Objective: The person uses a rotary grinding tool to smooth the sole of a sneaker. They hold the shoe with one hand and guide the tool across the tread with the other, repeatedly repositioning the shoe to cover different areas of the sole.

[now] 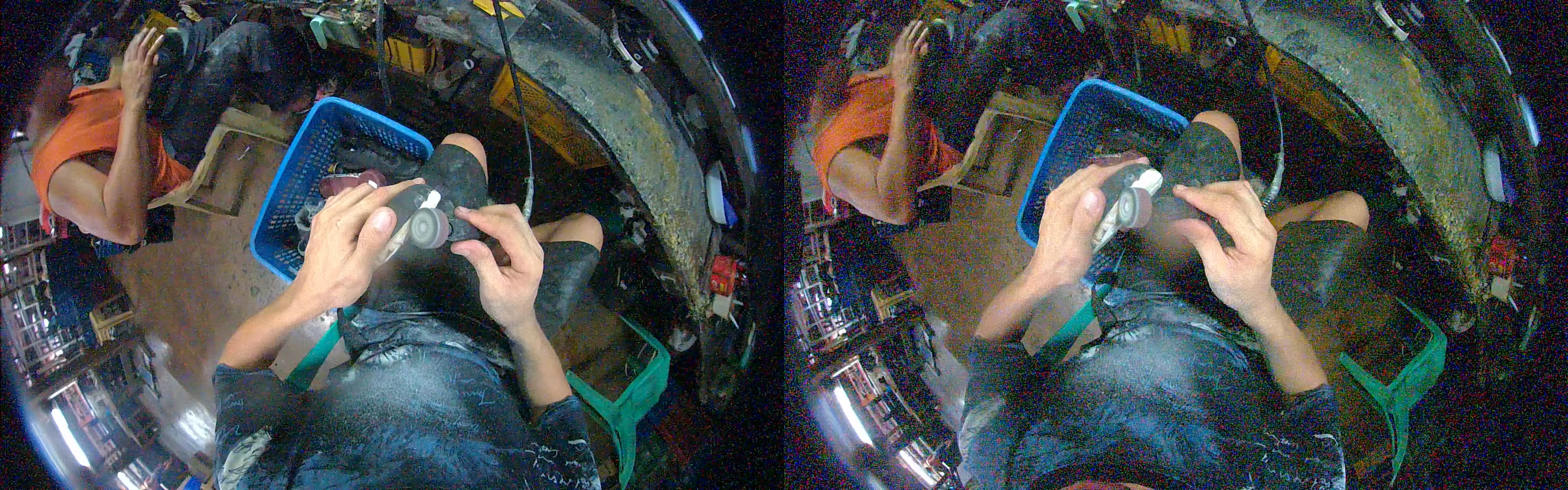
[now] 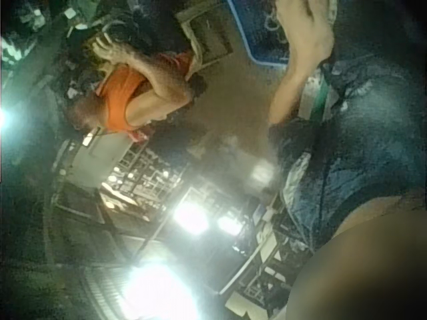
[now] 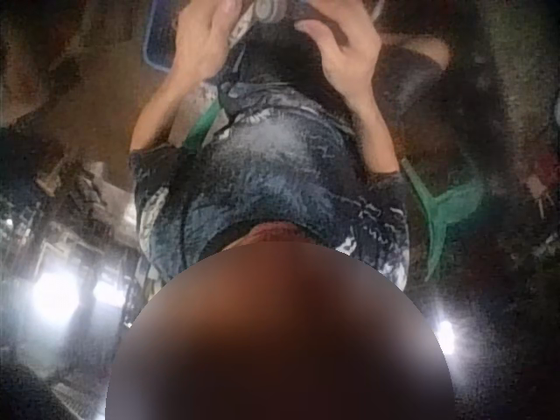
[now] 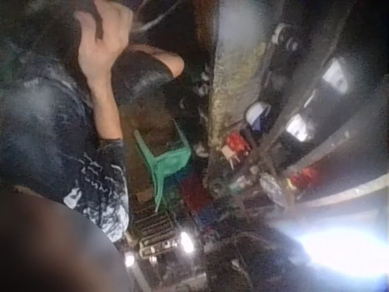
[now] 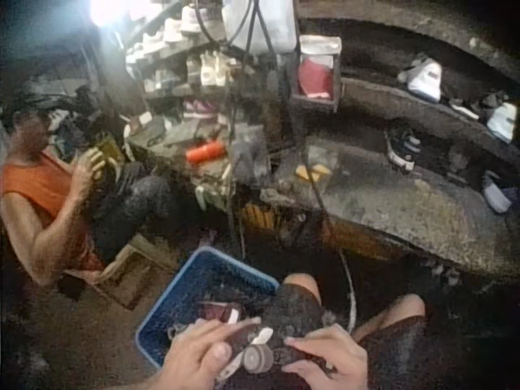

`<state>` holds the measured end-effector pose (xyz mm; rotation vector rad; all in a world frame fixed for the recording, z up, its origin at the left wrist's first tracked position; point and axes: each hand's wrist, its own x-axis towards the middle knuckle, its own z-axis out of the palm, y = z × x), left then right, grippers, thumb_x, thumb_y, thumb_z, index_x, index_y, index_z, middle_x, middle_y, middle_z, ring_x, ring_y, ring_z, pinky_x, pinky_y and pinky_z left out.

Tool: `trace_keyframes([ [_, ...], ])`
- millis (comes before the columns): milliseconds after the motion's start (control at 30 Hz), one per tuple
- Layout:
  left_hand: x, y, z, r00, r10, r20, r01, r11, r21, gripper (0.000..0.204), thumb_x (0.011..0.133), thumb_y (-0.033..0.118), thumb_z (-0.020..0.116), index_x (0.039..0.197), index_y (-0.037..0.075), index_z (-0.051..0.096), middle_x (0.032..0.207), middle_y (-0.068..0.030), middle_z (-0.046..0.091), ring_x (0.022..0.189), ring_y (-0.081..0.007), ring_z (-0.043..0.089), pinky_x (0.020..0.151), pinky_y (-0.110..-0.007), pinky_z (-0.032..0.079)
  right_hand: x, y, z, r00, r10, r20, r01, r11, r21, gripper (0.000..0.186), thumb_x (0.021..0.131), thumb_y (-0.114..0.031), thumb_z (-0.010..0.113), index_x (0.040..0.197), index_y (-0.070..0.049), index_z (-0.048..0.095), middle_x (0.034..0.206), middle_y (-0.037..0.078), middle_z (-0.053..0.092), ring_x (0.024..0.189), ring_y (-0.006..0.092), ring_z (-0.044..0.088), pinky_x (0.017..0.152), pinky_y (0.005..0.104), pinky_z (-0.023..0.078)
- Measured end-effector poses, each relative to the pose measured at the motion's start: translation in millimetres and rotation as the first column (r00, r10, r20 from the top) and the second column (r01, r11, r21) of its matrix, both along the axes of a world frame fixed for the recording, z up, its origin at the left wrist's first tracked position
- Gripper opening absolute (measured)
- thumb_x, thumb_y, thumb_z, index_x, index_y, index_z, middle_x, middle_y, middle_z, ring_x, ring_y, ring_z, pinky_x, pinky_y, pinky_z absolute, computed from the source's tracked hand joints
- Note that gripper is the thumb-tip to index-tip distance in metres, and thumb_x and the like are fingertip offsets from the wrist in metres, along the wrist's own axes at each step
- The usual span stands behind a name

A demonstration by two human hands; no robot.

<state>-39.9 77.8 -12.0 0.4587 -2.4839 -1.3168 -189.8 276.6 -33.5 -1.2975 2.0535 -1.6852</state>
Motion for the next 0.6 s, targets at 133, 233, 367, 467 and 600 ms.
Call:
trace_keyframes([
  [133, 0.1, 0.0, -0.3, 1.0, -0.004, -0.015, 0.004, 1.0, -0.013, 0.058, 0.114, 0.046, 0.039, 0.142, 0.007, 0.072, 0.122, -0.0258, 0.075, 0.109, -0.0467, 0.067, 0.104, -0.052, 0.049, -2.4, 0.8, 0.8, 1.0, -0.016, -0.018, 0.016, 1.0, 0.008, 0.034, 0.087, -0.009, 0.087, 0.119, 0.002, 0.079, 0.111, 0.014, 0.077, 0.1, 0.0256, 0.07, 0.088, 0.0346, 0.055],
  [233, 0.9, -0.3, 0.2, 0.999, -0.01, 0.05, 0.011, 0.999, -0.03, 0.084, 0.114, 0.065, 0.024, 0.14, 0.001, 0.071, 0.134, -0.0208, 0.074, 0.124, -0.0382, 0.071, 0.109, -0.046, 0.052, -0.1, 2.8, 1.9, 0.999, -0.033, 0.02, 0.033, 0.999, 0.036, 0.033, 0.085, -0.007, 0.086, 0.116, -0.003, 0.08, 0.11, 0.013, 0.078, 0.098, 0.0297, 0.071, 0.09, 0.0396, 0.054],
  [367, -0.3, -0.6, -0.9, 0.999, -0.007, -0.036, 0.005, 0.999, -0.04, 0.056, 0.114, 0.043, 0.041, 0.142, 0.006, 0.072, 0.12, -0.0253, 0.075, 0.108, -0.0455, 0.067, 0.103, -0.052, 0.049, 0.5, 2.3, 0.2, 1.0, -0.015, 0.012, 0.015, 1.0, 0.014, 0.033, 0.085, -0.007, 0.087, 0.117, -0.003, 0.08, 0.111, 0.012, 0.079, 0.099, 0.0298, 0.072, 0.091, 0.0401, 0.055],
  [467, 1.4, -1.2, 0.2, 1.0, -0.003, -0.001, 0.003, 0.999, -0.046, 0.055, 0.113, 0.043, 0.043, 0.142, 0.006, 0.072, 0.117, -0.0245, 0.075, 0.106, -0.0441, 0.068, 0.101, -0.051, 0.05, 0.8, 2.4, -1.3, 1.0, -0.019, 0.021, 0.019, 1.0, 0.003, 0.034, 0.084, -0.007, 0.087, 0.117, -0.003, 0.08, 0.11, 0.013, 0.078, 0.099, 0.0304, 0.072, 0.091, 0.0406, 0.055],
  [600, 0.4, -1.4, -0.8, 1.0, -0.001, -0.025, 0.0, 0.999, -0.051, 0.054, 0.113, 0.043, 0.044, 0.142, 0.006, 0.072, 0.114, -0.024, 0.074, 0.103, -0.0431, 0.067, 0.099, -0.05, 0.051, 1.2, 2.8, -2.3, 1.0, -0.02, 0.001, 0.02, 1.0, 0.009, 0.035, 0.084, -0.007, 0.087, 0.117, -0.003, 0.079, 0.11, 0.013, 0.078, 0.099, 0.0306, 0.072, 0.09, 0.0405, 0.056],
])
